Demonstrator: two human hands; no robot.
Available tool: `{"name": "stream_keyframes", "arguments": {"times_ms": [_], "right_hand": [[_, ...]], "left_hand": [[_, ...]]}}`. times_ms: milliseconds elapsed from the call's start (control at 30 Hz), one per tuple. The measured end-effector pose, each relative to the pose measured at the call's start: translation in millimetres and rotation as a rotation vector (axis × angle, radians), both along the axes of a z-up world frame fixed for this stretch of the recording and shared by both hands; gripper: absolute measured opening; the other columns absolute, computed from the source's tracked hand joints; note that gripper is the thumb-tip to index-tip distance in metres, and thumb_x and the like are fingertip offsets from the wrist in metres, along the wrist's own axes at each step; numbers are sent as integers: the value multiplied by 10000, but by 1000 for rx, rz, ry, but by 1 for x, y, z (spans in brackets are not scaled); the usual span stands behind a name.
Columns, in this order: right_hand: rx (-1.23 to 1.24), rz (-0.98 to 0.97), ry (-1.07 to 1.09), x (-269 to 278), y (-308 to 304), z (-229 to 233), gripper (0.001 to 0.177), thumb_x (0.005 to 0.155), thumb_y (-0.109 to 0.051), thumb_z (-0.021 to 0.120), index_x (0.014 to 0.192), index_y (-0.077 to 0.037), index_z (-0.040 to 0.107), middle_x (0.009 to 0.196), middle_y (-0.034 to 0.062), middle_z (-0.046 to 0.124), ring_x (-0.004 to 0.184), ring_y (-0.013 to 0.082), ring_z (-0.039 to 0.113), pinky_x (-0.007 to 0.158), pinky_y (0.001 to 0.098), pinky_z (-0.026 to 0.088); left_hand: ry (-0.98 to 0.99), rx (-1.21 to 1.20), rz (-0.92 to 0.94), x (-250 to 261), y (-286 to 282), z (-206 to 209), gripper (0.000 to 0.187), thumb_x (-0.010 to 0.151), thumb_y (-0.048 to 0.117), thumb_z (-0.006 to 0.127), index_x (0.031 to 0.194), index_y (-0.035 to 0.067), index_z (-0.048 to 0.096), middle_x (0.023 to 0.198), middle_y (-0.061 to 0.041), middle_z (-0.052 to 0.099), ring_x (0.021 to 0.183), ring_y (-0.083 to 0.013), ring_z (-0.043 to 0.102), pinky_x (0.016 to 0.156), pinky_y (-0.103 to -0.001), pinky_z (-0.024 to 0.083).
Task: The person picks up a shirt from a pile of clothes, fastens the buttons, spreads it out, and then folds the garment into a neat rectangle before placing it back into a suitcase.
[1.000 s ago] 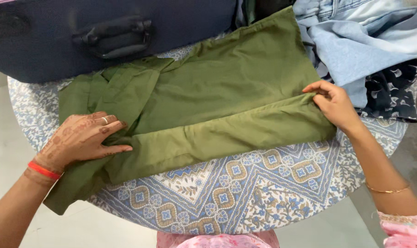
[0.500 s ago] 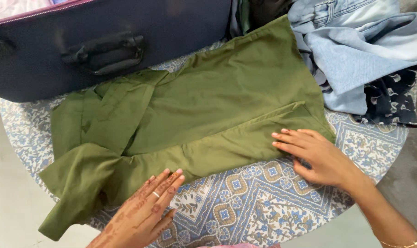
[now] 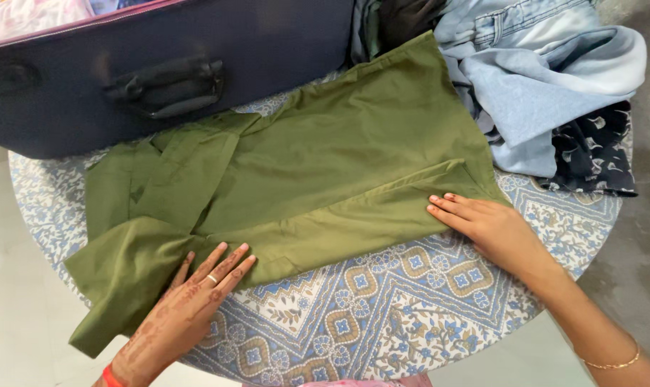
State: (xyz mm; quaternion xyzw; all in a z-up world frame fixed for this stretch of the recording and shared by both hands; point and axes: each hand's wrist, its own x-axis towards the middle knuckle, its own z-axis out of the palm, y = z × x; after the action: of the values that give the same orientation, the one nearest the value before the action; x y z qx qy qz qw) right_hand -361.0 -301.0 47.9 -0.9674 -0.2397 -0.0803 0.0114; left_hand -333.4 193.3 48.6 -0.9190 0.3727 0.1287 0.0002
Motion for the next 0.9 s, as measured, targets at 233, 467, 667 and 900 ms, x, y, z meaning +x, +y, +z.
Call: {"name": "stream_keyframes", "arguments": {"times_ms": [233, 467, 667, 900], "right_hand": [[-46, -108, -4, -16, -15, 11, 686, 681, -28, 683, 1321, -271, 649, 1365, -90, 651, 1238, 115, 626, 917, 295, 555], [-238, -426, 281, -60, -66, 0, 820, 729, -34, 683, 1416, -469, 578, 1415, -199, 635, 1257, 29, 638, 793, 244, 602], [-36, -354, 306, -28, -66, -2, 623, 759, -79, 692, 1308, -375, 684, 1291, -100, 709, 1179, 133, 678, 943, 325, 583], [151, 114, 248, 67, 73, 42, 443, 777, -134, 672, 1212, -211, 709, 1155, 26, 748, 1034, 254, 706, 864, 377, 554]], "left_hand": [[-16, -208, -102, -11, 8, -2, 936, 713, -105, 522, 1591, 153, 327, 1658, -43, 324, 1523, -298, 274, 1183, -530, 189], [47, -406, -229, -50, 0, -15, 802, 771, -75, 529, 1547, 85, 406, 1612, -49, 417, 1518, -275, 322, 1213, -514, 188], [-42, -468, -181, -64, -5, -23, 715, 782, -55, 543, 1484, 81, 515, 1590, -58, 455, 1486, -273, 367, 1221, -486, 233], [-71, -788, 129, -107, 18, -5, 377, 919, 68, 669, 1286, 137, 719, 1342, 16, 717, 1300, -204, 631, 1119, -412, 455]]}}
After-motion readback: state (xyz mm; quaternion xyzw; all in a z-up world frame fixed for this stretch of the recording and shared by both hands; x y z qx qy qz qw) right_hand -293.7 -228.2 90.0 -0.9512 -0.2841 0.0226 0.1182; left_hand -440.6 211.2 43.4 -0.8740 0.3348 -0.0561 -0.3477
